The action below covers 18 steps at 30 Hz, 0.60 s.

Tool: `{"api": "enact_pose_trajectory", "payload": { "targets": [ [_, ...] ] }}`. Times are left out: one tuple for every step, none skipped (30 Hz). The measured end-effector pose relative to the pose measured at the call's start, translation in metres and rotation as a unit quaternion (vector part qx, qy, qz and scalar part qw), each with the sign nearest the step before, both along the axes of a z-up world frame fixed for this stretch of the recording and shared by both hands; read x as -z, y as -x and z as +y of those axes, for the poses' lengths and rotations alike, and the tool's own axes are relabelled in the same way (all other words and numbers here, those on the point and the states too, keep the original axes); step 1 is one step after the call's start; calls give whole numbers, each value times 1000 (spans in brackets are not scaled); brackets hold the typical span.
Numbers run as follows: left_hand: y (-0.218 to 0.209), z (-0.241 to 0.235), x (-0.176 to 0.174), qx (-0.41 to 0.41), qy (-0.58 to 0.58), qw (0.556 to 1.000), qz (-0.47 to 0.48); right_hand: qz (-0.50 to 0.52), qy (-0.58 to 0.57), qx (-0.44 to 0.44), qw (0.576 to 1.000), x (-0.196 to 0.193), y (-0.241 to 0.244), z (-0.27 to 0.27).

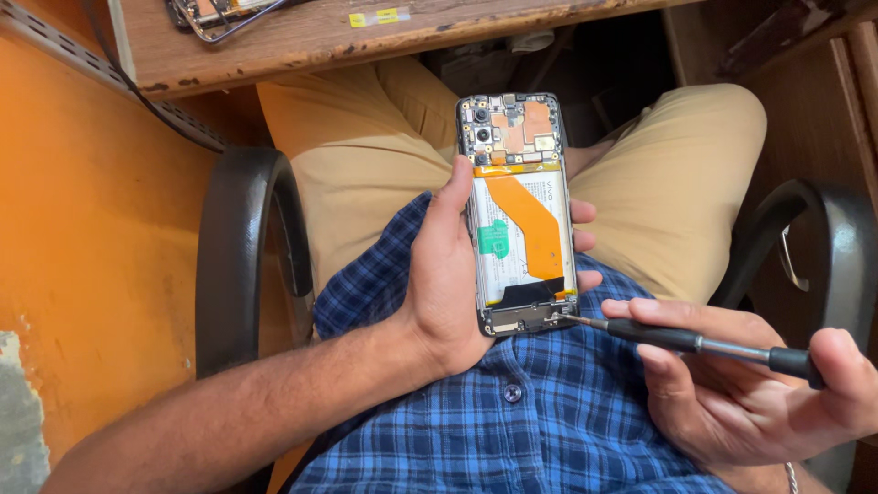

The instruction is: The person disassembles a smartphone by removing the back cover and internal components. They use a screwdriver to loosen screws and a metal tool to pry open the casing, exposing the battery and circuitry.

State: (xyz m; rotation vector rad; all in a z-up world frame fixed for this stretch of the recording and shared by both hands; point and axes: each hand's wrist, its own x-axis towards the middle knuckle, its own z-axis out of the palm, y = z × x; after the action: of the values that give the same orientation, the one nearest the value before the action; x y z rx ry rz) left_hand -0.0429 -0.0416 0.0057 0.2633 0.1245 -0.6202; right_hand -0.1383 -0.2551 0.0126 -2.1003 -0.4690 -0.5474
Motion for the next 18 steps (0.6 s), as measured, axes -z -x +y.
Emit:
{"api": "enact_pose_trajectory", "payload": {
  "targets": [
    [-1,0,1,1,3,1000,1,2,-3,3,1000,1,0,0],
    [-1,1,1,0,6,1000,2,0,-8,4,1000,3,-1,1],
    [-2,2,2,-1,8,1000,3,-2,-13,4,1000,4,-1,2],
    [-2,2,2,-1,12,1000,3,-6,-21,4,1000,5,-2,5],
    [-2,2,3,-2,16,1000,4,-7,-29,2,1000,4,-3,7],
    [-3,2,4,-1,21,1000,4,-10,-37,0,999,3,-5,10],
    [-4,2,4,-2,19,1000,4,-11,-43,-4,999,1,-7,13],
    [-4,2,5,-1,17,1000,4,-18,-35,-16,999,-2,-10,15],
    [-4,2,5,-1,15,1000,4,-25,-27,-28,999,-6,-14,17],
    [-4,2,6,2,5,1000,6,-38,-5,-49,998,-10,-19,16],
    [-3,1,6,5,-5,1000,9,-46,14,-68,997,-17,-22,14],
    [-3,0,7,9,-15,1000,11,-52,32,-88,994,-24,-26,12],
    [-3,0,7,11,-17,1000,9,-52,46,-105,992,-32,-27,8],
    [-2,-1,8,13,-21,1000,7,-52,60,-122,989,-39,-28,7],
    [-1,-1,8,15,-24,1000,5,-55,57,-130,988,-44,-29,6],
    [0,-2,9,16,-23,1000,2,-57,55,-139,987,-50,-30,6],
    [1,-2,9,16,-22,1000,0,-51,60,-140,987,-55,-29,6],
    [0,-3,10,16,-21,1000,-6,-47,64,-143,987,-59,-31,8]
  ]
}}
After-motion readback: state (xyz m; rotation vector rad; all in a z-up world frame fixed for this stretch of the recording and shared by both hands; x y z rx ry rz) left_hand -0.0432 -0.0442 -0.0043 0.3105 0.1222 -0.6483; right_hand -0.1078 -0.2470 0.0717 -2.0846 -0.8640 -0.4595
